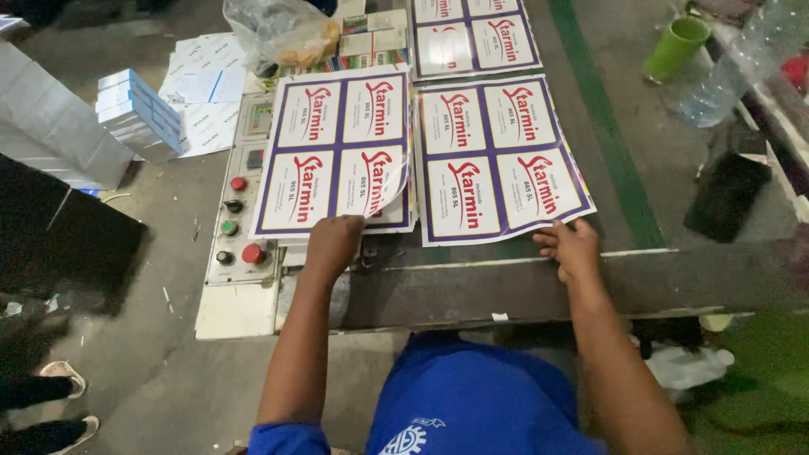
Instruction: The person stands at a workbench and repeatedly picks up printed paper sheets from a pile on the left, then places them onto a growing stack on the right. The hands move the sheets one by one, aligning them as they are added to the new pile.
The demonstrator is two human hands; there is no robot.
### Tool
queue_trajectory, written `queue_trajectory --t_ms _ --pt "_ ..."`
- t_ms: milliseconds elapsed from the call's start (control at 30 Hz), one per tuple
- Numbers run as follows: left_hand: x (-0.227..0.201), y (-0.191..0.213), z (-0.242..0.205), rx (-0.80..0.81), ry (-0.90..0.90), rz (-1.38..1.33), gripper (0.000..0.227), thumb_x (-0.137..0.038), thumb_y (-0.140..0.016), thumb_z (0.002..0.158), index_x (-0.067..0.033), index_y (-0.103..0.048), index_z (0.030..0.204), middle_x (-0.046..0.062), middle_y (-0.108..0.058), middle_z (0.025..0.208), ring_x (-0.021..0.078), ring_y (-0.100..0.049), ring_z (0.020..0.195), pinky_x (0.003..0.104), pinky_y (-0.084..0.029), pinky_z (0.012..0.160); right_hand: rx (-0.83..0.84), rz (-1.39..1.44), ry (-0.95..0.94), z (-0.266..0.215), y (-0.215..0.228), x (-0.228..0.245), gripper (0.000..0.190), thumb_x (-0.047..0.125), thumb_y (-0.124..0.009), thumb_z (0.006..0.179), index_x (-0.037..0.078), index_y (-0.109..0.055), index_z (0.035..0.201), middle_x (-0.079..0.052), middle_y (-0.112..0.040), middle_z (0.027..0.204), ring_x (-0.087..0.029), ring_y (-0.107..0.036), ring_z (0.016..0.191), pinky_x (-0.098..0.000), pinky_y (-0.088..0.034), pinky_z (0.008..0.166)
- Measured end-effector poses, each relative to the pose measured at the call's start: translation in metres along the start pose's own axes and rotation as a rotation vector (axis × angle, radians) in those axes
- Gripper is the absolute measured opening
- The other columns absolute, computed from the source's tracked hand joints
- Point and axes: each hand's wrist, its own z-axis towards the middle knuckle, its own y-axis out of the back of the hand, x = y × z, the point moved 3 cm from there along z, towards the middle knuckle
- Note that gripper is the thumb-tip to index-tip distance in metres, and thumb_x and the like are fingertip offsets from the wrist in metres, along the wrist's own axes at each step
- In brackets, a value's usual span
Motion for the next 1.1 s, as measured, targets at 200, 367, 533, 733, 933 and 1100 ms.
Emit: queue_trajectory --t_ms 200,367,533,733,933,1100 --pt "-0.003 0.031 0.009 -0.088 0.144 -0.148 0.02 -0.026 -0.072 0.09 -0.009 -0.074 0.079 0.012 -0.074 0.077 0.0362 -0.07 0.072 0.049 -0.053 0.066 0.047 0.014 -0.008 0.051 -0.021 0.016 0.028 0.02 -0.056 0.107 0.003 -0.059 0.13 -0.013 -0.074 0.106 -0.019 -0.072 0.082 -0.0299 -0.053 0.057" --pt "0.012 0.053 0.021 -0.075 0.252 -0.266 0.027 -0.034 -0.075 0.09 -0.0077 -0.076 0.083 0.014 -0.073 0.077 0.0358 -0.07 0.073 0.048 -0.053 0.066 0.049 -0.078 -0.111 0.011 -0.021 0.02 0.042 0.017 -0.057 0.103 0.007 -0.051 0.144 -0.015 -0.073 0.109 -0.022 -0.073 0.086 -0.0323 -0.055 0.061" --pt "0.029 0.072 0.022 -0.121 0.319 -0.482 0.022 -0.028 -0.076 0.091 -0.0062 -0.078 0.095 0.017 -0.074 0.081 0.033 -0.072 0.071 0.043 -0.055 0.064 0.11 -0.075 -0.194 -0.043 -0.024 0.002 0.049 0.015 -0.059 0.099 0.009 -0.048 0.147 -0.017 -0.075 0.111 -0.024 -0.073 0.086 -0.0334 -0.055 0.062" --pt "-0.025 0.09 0.023 -0.448 0.172 -0.308 0.012 -0.015 -0.078 0.094 -0.0037 -0.076 0.091 0.016 -0.076 0.083 0.0286 -0.073 0.073 0.041 -0.056 0.064 0.306 -0.081 -0.11 -0.082 -0.058 -0.01 0.044 0.016 -0.061 0.098 0.004 -0.06 0.14 -0.017 -0.077 0.115 -0.023 -0.073 0.088 -0.0334 -0.056 0.063" --pt "-0.141 0.066 0.007 -0.315 -0.205 -0.338 0.026 -0.012 -0.076 0.078 -0.0013 -0.07 0.101 0.015 -0.072 0.108 0.0326 -0.068 0.103 0.047 -0.052 0.091 0.698 -0.018 -0.108 -0.117 -0.123 0.014 0.046 0.025 -0.058 0.095 0.016 -0.055 0.14 -0.009 -0.076 0.12 -0.017 -0.074 0.093 -0.0312 -0.058 0.066" --pt "-0.177 0.013 -0.02 -0.2 -0.298 -0.39 0.032 -0.021 -0.075 0.087 -0.0024 -0.071 0.112 0.014 -0.072 0.119 0.0312 -0.066 0.116 0.051 -0.046 0.104 0.515 0.087 -0.171 -0.09 -0.098 -0.071 0.033 0.021 -0.059 0.105 -0.004 -0.065 0.126 -0.015 -0.072 0.102 -0.021 -0.069 0.078 -0.0324 -0.056 0.057"
